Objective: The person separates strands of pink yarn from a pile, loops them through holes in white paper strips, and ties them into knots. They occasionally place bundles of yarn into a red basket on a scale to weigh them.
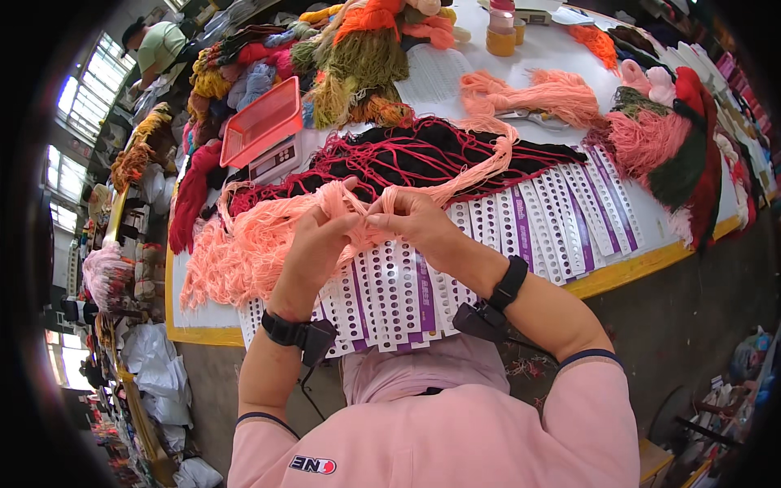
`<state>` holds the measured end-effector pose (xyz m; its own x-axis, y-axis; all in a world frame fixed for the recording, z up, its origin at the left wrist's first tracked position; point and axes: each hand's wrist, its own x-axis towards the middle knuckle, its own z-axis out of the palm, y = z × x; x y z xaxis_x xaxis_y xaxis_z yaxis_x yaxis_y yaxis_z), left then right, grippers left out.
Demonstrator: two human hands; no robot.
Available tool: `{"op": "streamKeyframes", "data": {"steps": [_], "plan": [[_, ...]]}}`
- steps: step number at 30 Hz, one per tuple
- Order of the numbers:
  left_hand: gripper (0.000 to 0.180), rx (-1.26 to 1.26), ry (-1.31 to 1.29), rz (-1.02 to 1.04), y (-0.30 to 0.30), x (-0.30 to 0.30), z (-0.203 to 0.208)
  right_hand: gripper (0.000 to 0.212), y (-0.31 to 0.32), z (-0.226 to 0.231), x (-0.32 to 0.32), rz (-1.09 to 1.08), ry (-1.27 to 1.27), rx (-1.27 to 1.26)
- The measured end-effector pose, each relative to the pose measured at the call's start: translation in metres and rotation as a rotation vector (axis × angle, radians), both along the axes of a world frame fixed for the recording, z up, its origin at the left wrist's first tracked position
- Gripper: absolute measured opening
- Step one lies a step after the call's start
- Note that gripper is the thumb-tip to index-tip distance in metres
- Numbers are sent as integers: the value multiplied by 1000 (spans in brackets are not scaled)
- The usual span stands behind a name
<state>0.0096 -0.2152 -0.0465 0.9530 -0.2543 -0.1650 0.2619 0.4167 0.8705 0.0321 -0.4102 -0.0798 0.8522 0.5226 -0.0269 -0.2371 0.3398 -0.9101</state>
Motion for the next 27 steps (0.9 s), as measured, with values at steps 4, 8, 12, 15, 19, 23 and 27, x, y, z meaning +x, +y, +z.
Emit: {"op": "streamKeyframes", "data": {"steps": [4,8,12,15,19,23,27], "plan": [[53,201,-133,5,-5,0,0,12,-1,-5,1,-1,-26,-2],[45,56,-89,44,-4,2,-1,9,-3,-6,0,3,71,64],[43,-24,-105,47,1,3,-9,8,-4,-1,-3,70,88,182],[44,-18,-60,61,1,4,-3,7,-7,-2,-2,108,148,177],[31,215,2,-167,13,6,8,13,-11,-1,5,149,105,137],[18,329,75,-299,58,7,-2,33,-47,19,23,434,-283,-484],[23,-64,80,237,174,29,4,34,-139,36,50,137,-180,-322]]}}
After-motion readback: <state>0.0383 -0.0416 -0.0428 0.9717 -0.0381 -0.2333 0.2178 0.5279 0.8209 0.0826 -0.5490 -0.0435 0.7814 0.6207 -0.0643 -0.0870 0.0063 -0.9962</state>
